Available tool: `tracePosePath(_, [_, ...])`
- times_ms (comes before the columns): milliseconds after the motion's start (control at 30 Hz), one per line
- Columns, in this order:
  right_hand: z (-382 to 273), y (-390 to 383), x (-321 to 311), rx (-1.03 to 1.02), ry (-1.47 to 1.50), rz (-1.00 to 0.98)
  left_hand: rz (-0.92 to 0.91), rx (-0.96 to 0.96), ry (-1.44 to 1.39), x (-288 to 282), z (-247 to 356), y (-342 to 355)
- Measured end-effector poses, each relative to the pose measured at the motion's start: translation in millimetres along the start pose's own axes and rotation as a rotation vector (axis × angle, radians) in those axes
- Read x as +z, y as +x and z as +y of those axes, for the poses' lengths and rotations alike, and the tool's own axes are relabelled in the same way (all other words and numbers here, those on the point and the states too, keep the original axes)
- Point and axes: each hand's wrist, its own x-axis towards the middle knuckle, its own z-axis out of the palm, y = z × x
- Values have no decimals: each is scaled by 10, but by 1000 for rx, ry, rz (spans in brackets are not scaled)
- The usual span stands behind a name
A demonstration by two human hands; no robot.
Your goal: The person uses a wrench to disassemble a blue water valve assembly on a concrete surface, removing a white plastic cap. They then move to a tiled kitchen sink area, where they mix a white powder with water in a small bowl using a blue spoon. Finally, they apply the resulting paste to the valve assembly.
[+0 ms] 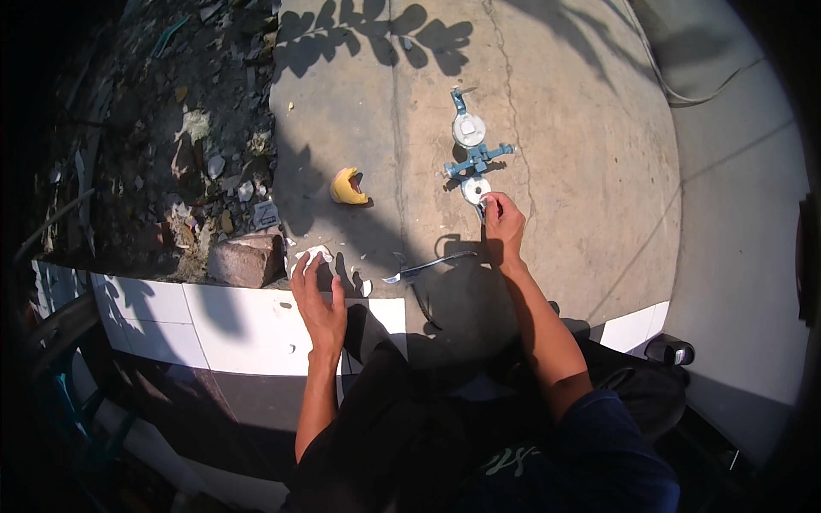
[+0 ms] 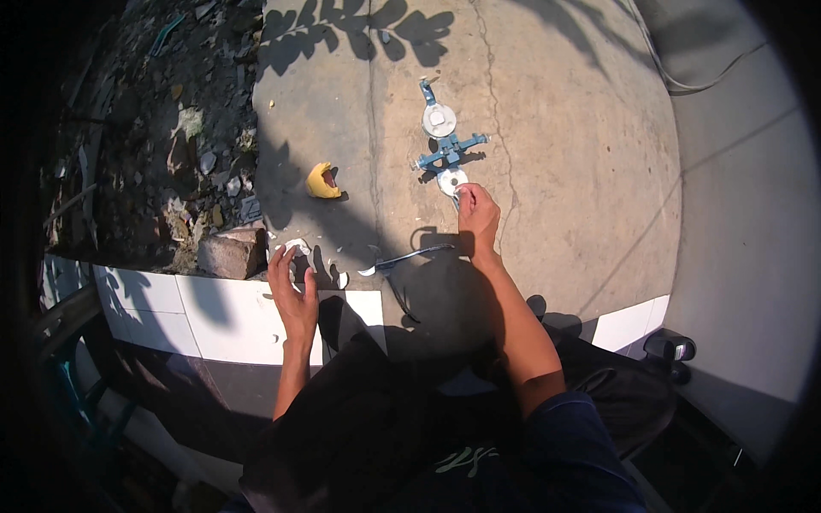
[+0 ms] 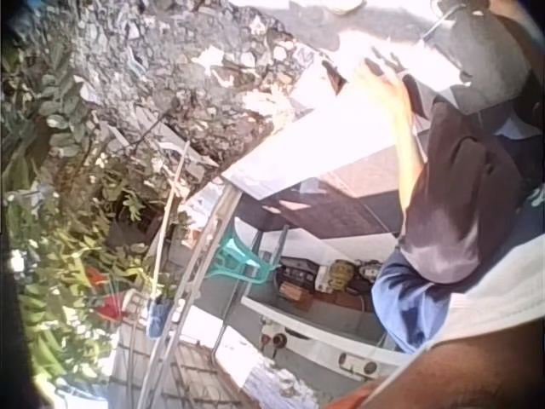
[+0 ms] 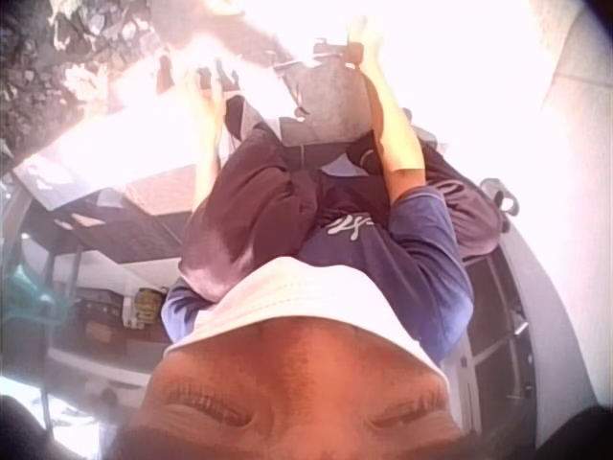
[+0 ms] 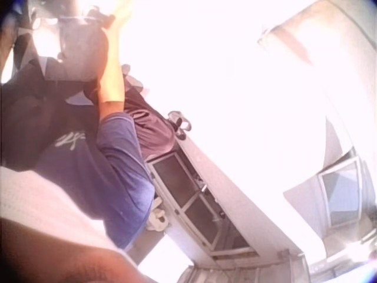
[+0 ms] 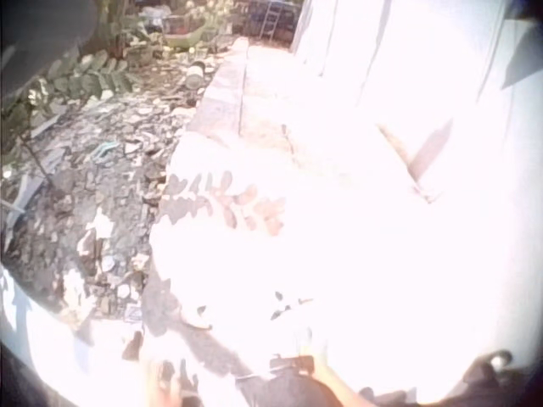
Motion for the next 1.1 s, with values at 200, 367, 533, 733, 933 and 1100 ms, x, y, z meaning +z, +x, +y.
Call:
tracePosePath(200, [226,182,80,198,99,-12,-44,13,-84,94,50,-39])
tracePosePath(367, [187,228,117,168,77,15,-60,3,-118,88,72,-66])
tracePosePath(533, [283,141,74,47,31,49,-55,2,-176,104,144,-42])
tracePosePath(733, [125,85,-8,-210,-24,-52,-461,407,-305,30,822,284])
tracePosePath(933, [178,180,-128,-142,42,-115,-974,571,-7,525,1231,633])
tracePosePath(1100, [193,365,-189,-251,74,-229,-386,498,-147,1715,1174,739])
